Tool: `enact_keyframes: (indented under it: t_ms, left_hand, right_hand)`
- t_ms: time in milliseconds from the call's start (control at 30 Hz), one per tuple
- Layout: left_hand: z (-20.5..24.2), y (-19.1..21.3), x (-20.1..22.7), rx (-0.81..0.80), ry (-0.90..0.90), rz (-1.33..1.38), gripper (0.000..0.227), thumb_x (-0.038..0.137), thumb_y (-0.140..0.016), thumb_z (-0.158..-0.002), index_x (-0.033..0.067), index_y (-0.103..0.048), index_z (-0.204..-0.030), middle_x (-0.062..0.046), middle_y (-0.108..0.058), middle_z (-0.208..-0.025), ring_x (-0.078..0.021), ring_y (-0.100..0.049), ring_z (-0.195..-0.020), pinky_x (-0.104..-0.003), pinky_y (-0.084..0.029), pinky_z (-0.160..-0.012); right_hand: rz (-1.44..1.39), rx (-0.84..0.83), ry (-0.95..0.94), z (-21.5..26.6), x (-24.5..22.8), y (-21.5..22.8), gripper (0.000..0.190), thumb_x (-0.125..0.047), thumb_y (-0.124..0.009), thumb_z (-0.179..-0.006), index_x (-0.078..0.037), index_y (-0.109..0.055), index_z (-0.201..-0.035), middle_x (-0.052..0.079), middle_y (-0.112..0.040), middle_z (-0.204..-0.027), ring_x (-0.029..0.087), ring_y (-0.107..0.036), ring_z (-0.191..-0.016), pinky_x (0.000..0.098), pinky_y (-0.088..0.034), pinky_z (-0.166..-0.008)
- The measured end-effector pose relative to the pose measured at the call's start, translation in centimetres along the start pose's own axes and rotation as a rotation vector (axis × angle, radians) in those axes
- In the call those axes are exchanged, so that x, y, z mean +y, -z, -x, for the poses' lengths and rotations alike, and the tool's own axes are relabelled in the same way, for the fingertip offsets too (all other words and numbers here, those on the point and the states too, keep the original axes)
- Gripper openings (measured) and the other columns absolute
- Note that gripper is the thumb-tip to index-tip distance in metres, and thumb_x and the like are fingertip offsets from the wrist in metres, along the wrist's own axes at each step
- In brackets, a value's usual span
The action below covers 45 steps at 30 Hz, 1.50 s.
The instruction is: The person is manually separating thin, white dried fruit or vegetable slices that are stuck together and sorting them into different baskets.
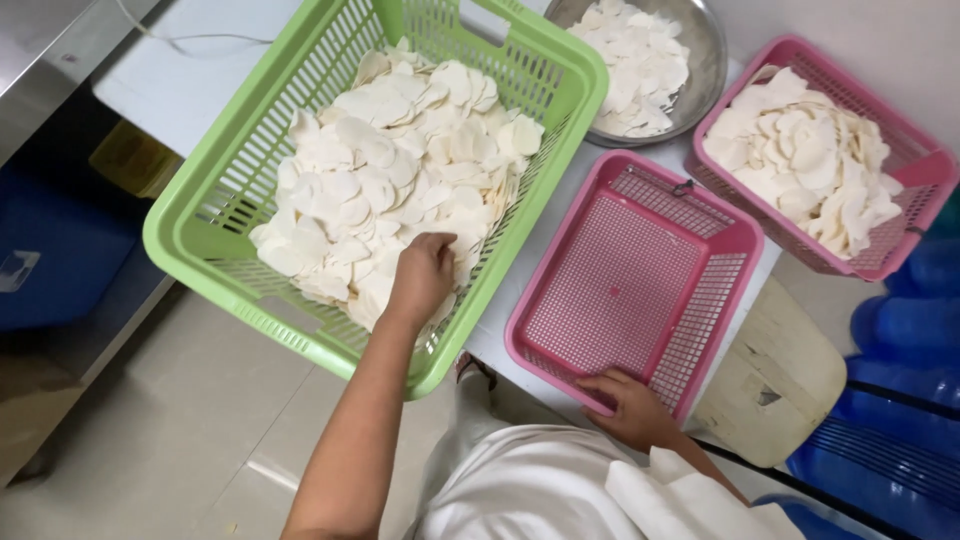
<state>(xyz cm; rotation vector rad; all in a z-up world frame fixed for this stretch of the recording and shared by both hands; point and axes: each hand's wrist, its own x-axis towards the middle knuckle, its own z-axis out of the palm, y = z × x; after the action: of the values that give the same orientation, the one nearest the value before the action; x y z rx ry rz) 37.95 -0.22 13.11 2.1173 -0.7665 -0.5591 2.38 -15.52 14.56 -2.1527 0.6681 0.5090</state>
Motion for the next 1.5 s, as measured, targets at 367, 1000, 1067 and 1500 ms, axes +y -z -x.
enact_keyframes:
  t_ms: [367,1000,1067,1500]
  left_hand:
    - [-12.9,-8.1,1.1,-0.074,0.038,-0.111,0.065,0.030,-0.071,-0.090,-0.0032,-0.050,-0.141,-0.025,-0.052,-0.139,-0.0428,-0.050,-0.128,-0.050,-0.042,-0.110]
    - [-16.9,-8.8,3.6,-0.255,0.212,-0.654,0.059,0.055,-0.050,-0.098,0.0094,-0.056,-0.134,-0.016,-0.058,-0.134,-0.0359,-0.049,-0.127,-0.053,-0.046,-0.098]
    - [-17.1,-9.3,3.8,-0.280,0.219,-0.621,0.050,0.043,-0.049,-0.097,0.0139,-0.051,-0.139,-0.015,-0.056,-0.135,-0.0363,-0.046,-0.128,-0.054,-0.044,-0.099]
    - [-18.3,-6.4,6.3,-0.554,0.144,-0.678,0.044,0.021,-0.047,-0.099,0.0183,-0.052,-0.143,-0.015,-0.056,-0.134,-0.0345,-0.053,-0.124,-0.046,-0.054,-0.094]
  right_hand:
    - [-0.094,0.001,0.008,0.4,-0.4,0.7,0.048,-0.040,-0.073,-0.087,-0.020,-0.071,-0.130,0.001,-0.069,-0.123,0.020,-0.070,-0.107,0.0342,-0.060,-0.086]
    - [-0.070,-0.132,-0.194,-0.1,-1.3,1.8,0.049,-0.033,-0.078,-0.085,-0.031,-0.068,-0.133,-0.011,-0.063,-0.137,0.013,-0.072,-0.100,0.0279,-0.057,-0.083]
    - [-0.081,-0.120,-0.174,0.0,-0.8,1.5,0.049,-0.033,-0.079,-0.085,-0.030,-0.069,-0.133,-0.010,-0.064,-0.136,0.014,-0.070,-0.108,0.0291,-0.057,-0.088]
    - [-0.163,0.142,-0.189,-4.9,-8.0,8.9,0.042,-0.040,-0.062,-0.094,-0.027,-0.069,-0.133,0.002,-0.071,-0.134,0.019,-0.066,-0.123,0.0406,-0.056,-0.106]
